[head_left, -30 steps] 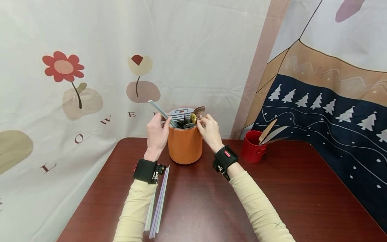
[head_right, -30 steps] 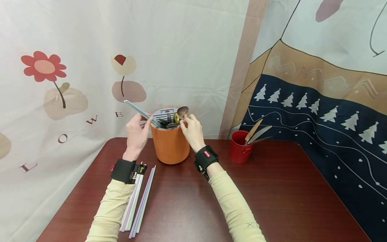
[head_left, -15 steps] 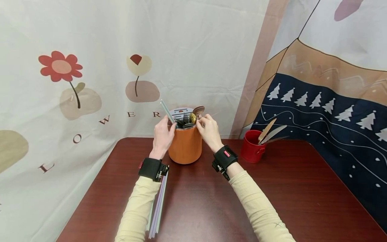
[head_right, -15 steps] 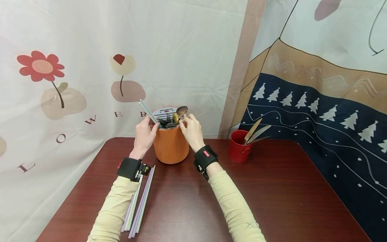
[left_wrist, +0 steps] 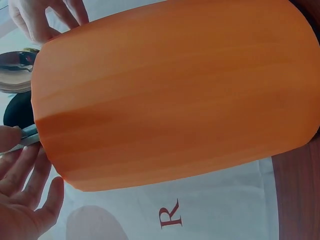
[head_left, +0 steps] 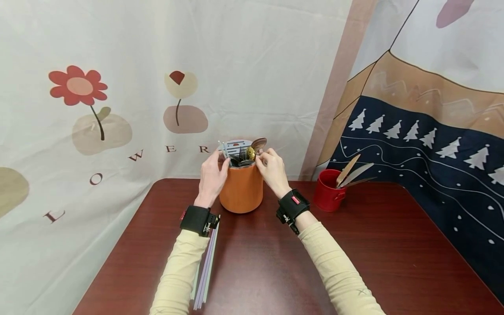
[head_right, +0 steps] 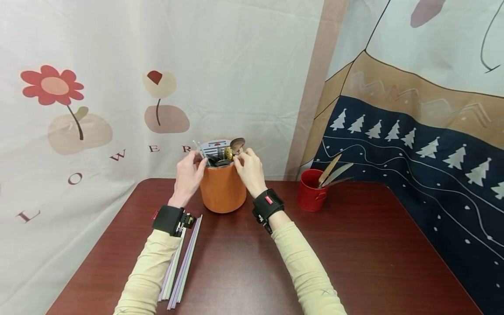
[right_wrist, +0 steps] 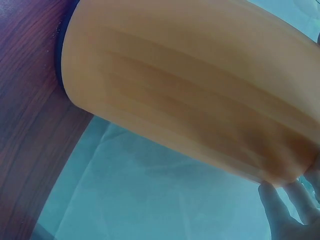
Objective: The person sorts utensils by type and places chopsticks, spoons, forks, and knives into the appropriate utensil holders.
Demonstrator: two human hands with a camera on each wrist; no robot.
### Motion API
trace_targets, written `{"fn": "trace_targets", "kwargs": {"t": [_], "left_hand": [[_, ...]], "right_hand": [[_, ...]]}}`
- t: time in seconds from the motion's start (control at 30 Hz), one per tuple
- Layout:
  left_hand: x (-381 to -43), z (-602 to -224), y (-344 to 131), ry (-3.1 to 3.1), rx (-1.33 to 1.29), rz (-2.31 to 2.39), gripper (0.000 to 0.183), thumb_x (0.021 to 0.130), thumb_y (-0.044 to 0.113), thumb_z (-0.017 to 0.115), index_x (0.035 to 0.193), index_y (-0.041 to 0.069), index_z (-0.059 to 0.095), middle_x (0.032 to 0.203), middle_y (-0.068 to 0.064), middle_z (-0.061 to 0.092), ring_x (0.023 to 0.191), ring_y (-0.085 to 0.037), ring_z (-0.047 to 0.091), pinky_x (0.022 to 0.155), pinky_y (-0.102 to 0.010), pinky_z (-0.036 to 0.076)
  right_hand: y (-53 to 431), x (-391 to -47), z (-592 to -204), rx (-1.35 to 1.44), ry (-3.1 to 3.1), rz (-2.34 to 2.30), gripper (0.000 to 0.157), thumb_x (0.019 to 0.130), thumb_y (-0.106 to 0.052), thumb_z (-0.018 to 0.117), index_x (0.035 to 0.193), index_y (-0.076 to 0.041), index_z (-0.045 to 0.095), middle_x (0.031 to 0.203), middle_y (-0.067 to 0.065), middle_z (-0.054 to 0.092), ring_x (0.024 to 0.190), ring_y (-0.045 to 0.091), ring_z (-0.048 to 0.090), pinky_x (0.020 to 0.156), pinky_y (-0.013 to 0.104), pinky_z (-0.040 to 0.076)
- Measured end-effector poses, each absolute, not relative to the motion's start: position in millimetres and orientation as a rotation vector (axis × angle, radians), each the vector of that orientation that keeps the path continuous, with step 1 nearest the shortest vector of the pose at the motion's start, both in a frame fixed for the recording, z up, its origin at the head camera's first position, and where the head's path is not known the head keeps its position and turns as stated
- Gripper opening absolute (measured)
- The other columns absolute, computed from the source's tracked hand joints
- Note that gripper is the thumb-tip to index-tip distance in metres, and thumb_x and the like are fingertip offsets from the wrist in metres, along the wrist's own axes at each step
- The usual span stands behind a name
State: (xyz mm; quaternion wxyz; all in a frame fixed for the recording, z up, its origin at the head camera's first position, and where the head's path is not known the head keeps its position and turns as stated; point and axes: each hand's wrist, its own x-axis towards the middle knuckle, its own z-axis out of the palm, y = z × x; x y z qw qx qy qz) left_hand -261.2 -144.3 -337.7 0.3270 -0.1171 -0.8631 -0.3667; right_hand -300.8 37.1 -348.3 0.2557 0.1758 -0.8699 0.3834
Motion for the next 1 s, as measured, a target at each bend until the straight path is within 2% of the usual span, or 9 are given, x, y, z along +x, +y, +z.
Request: {"fn": "trace_targets", "kwargs": {"t": [0.3, 0.57, 0.8, 1.0], "left_hand": [[-262, -336, -144, -2.274, -0.27, -0.952, 0.018, 0.097, 0.015, 0.054, 0.105, 0.0, 0.059, 0.092, -0.017, 0.063, 0.084, -0.03, 0.061, 0.07, -0.039, 0.047], [-259, -338, -146, -2.299, -0.28, -0.949, 0.016, 0.096, 0.015, 0.055, 0.103, 0.001, 0.059, 0.093, -0.016, 0.062, 0.089, -0.031, 0.059, 0.078, -0.041, 0.046], [-250, -344, -153, -2.326, -0.228, -0.947, 0.025, 0.095, 0.017, 0.057, 0.114, 0.001, 0.06, 0.109, -0.017, 0.062, 0.106, -0.033, 0.055, 0.095, -0.044, 0.044], [-236, -355, -168, -2.389, -0.184, -0.92, 0.027, 0.094, 0.018, 0.058, 0.116, 0.001, 0.059, 0.11, -0.017, 0.061, 0.105, -0.034, 0.055, 0.093, -0.045, 0.044]], "right_hand": [[37, -300, -348, 0.475, -2.364, 1.042, 0.02, 0.095, -0.017, 0.057, 0.089, -0.004, 0.071, 0.091, 0.01, 0.057, 0.077, 0.024, 0.057, 0.066, 0.032, 0.047], [37, -301, -349, 0.482, -2.369, 1.04, 0.021, 0.095, -0.017, 0.056, 0.088, -0.004, 0.071, 0.091, 0.01, 0.056, 0.077, 0.024, 0.057, 0.066, 0.032, 0.046], [36, -300, -350, 0.479, -2.369, 1.05, 0.021, 0.095, -0.017, 0.057, 0.087, -0.004, 0.071, 0.091, 0.01, 0.057, 0.078, 0.025, 0.057, 0.067, 0.033, 0.047], [36, -300, -349, 0.481, -2.37, 1.048, 0.021, 0.095, -0.017, 0.056, 0.089, -0.003, 0.071, 0.093, 0.011, 0.057, 0.079, 0.025, 0.058, 0.069, 0.034, 0.048]]}}
